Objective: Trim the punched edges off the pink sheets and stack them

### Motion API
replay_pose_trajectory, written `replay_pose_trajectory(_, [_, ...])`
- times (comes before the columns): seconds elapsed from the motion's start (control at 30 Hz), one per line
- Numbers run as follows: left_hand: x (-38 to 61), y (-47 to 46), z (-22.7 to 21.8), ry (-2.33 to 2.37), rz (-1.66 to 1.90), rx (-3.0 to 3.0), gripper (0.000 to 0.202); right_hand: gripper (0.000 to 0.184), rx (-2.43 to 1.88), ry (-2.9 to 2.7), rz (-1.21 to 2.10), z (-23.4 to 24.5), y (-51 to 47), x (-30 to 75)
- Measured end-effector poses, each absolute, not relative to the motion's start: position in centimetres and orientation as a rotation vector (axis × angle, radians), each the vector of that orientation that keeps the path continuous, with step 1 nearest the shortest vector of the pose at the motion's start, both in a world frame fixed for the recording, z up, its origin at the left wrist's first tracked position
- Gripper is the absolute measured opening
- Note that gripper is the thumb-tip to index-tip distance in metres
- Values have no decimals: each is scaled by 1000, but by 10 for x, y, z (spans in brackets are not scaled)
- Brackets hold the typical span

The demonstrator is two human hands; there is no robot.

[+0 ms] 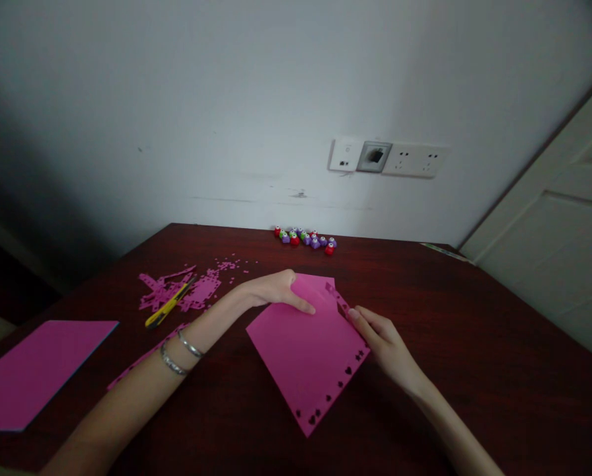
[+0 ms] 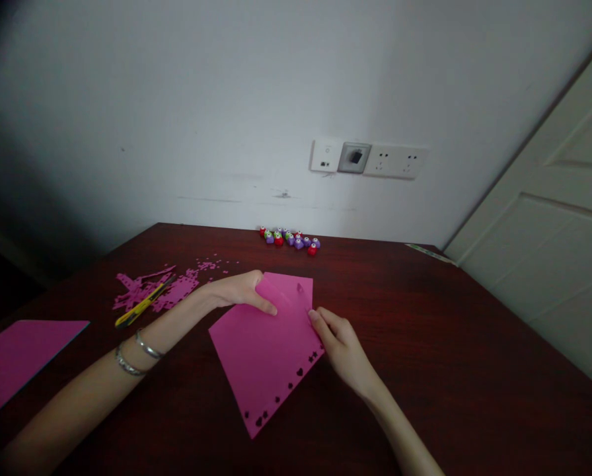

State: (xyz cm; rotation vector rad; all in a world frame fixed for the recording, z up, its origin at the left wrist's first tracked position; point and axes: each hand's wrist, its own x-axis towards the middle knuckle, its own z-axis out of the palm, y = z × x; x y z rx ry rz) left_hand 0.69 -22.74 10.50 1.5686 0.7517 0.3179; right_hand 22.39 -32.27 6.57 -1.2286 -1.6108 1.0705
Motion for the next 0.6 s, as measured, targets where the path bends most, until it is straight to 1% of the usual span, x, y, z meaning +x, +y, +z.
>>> replay_pose_trajectory(0.2, [6, -226, 108, 767, 295, 1623, 34, 36, -1249, -1577, 940, 63, -321, 224])
replay_pose_trajectory(0.33, [2, -221, 106, 815, 271, 1647, 34, 38, -1239, -1522, 899, 65, -320, 225])
replay_pose_trajectory(0.5, [-2, -216, 104, 841, 266, 1665, 32, 40, -1245, -1452, 997, 69, -323, 226])
replay_pose_trajectory(0.6, [-2, -216, 105, 836, 266, 1660, 33, 42, -1274, -1407, 1168, 68, -324, 226])
